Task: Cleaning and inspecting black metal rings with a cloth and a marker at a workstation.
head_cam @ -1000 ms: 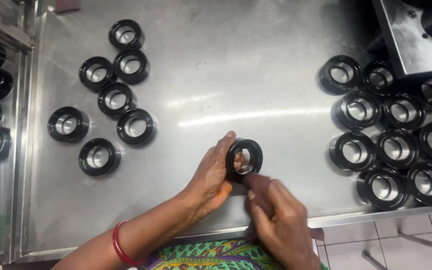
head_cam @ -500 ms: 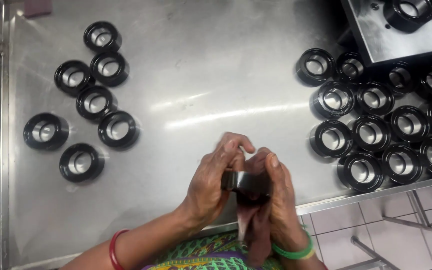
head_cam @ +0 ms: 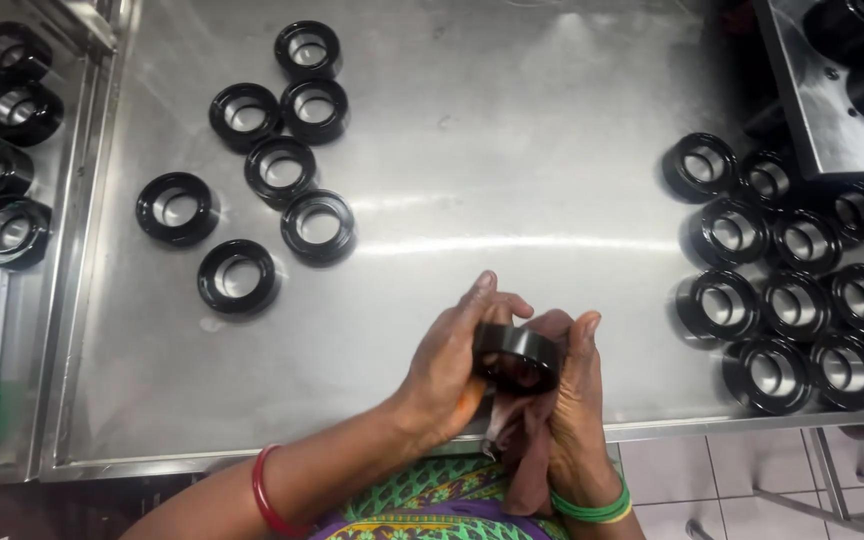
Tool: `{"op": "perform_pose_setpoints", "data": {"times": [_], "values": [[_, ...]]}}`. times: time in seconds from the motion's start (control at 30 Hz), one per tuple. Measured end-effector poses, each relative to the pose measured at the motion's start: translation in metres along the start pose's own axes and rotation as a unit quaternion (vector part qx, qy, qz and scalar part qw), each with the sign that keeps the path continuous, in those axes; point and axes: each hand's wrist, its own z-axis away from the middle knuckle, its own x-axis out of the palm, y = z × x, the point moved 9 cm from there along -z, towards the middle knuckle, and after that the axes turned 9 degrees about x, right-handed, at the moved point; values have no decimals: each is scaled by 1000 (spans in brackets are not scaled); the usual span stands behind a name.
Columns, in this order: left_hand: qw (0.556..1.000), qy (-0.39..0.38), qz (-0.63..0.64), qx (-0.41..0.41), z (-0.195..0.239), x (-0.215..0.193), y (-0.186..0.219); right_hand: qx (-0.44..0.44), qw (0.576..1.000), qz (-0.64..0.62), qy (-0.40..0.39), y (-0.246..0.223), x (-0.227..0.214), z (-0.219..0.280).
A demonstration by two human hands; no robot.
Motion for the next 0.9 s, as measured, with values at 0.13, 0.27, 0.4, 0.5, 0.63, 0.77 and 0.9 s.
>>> {"op": "perform_pose_setpoints", "data": {"times": [0.13,0.27,0.4,0.5,0.63,0.77,0.9], "values": [[969,-49,-209,123,23,7,32,43,998,-33,22,-1,8,0],[886,-146,-364,246,38,25,39,80,989,-118,28,16,-16,-19],[838,-193,-439,260,46,39,41,-128,989,35,73,-44,-21,-5],[840,-182,-473,193,38,31,36,-231,970,10,77,-72,-39,13],[870,-179,-439,132,22,23,21,-294,910,251,148,-84,-55,26],[904,-172,-385,69,18,22,17,-553,661,507,-27,-74,21,62],[892,-163,-410,98,23,22,22,-448,757,474,-29,-67,18,41]]}}
